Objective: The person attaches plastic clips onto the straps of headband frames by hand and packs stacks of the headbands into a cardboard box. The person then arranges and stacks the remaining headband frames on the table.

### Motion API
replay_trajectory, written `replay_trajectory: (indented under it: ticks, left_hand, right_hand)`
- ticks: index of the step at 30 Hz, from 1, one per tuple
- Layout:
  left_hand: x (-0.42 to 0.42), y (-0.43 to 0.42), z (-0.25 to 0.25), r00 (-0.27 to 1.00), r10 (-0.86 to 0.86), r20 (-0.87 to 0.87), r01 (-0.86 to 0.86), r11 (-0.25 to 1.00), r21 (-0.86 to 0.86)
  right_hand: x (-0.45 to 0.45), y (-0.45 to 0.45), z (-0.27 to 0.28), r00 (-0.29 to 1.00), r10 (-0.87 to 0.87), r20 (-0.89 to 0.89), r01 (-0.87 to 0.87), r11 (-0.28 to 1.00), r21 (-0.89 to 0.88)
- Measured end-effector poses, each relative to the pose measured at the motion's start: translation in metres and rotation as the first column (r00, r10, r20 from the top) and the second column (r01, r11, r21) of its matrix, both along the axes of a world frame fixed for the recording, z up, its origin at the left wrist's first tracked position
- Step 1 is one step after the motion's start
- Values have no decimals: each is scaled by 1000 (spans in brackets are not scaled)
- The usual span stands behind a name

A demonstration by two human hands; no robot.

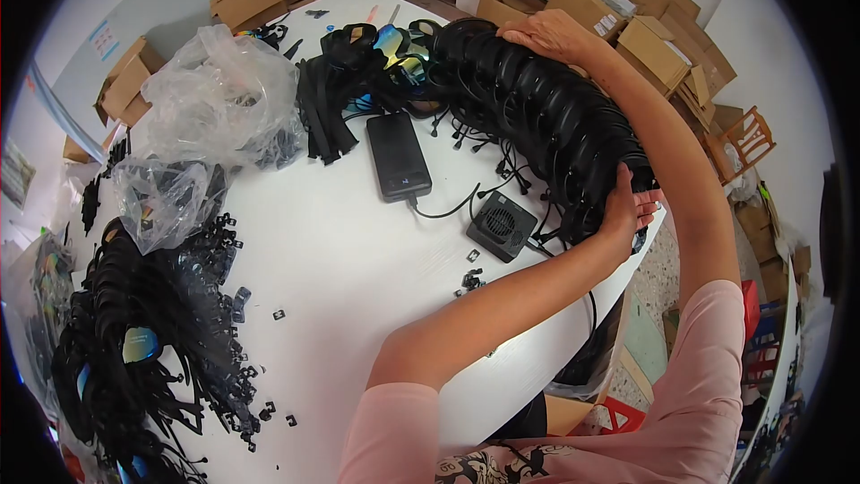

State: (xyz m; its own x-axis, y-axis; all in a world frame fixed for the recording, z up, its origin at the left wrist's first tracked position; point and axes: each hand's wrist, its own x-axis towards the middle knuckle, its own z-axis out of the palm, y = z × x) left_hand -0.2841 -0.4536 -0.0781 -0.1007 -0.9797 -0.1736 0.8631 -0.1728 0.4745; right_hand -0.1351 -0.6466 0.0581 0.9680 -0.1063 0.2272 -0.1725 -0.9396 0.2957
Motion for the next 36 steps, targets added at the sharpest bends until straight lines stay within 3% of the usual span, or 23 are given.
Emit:
replay_trajectory:
  ticks: [2,5,8,11,14,20,23,26,29,36]
  left_hand:
    - [1,-1,1,1000,0,-4,0,1000,9]
    - [1,-2,-1,1000,-25,8,25,999,32]
    - [4,4,3,1000,-17,8,16,999,31]
    - [4,6,5,1000,-13,0,13,1000,25]
    - [6,9,8,1000,-11,13,11,1000,24]
    - [4,7,5,1000,15,-26,-15,1000,2]
    - [0,4,3,997,54,-61,-53,998,16]
    - [4,9,6,992,74,-106,-74,997,5]
    - [5,12,4,988,106,-112,-109,994,-20]
    - [17,27,14,992,75,-103,-80,996,-43]
  right_hand:
    - [-1,6,2,997,-64,-45,63,997,-33]
    - [10,-30,-12,968,233,89,-216,962,-167]
    - [24,-43,-28,974,166,157,-182,979,90]
    - [34,-57,-28,997,82,3,-81,989,121]
    - [29,-31,-23,999,-14,39,3,964,267]
    - [30,-29,-32,982,94,164,-125,974,190]
    - [31,-29,-25,998,-60,34,48,960,277]
    - [34,-29,-30,992,-122,20,111,952,285]
    - [32,-28,-28,987,-157,-41,158,864,478]
    - [16,-37,-23,973,-209,-94,219,722,656]
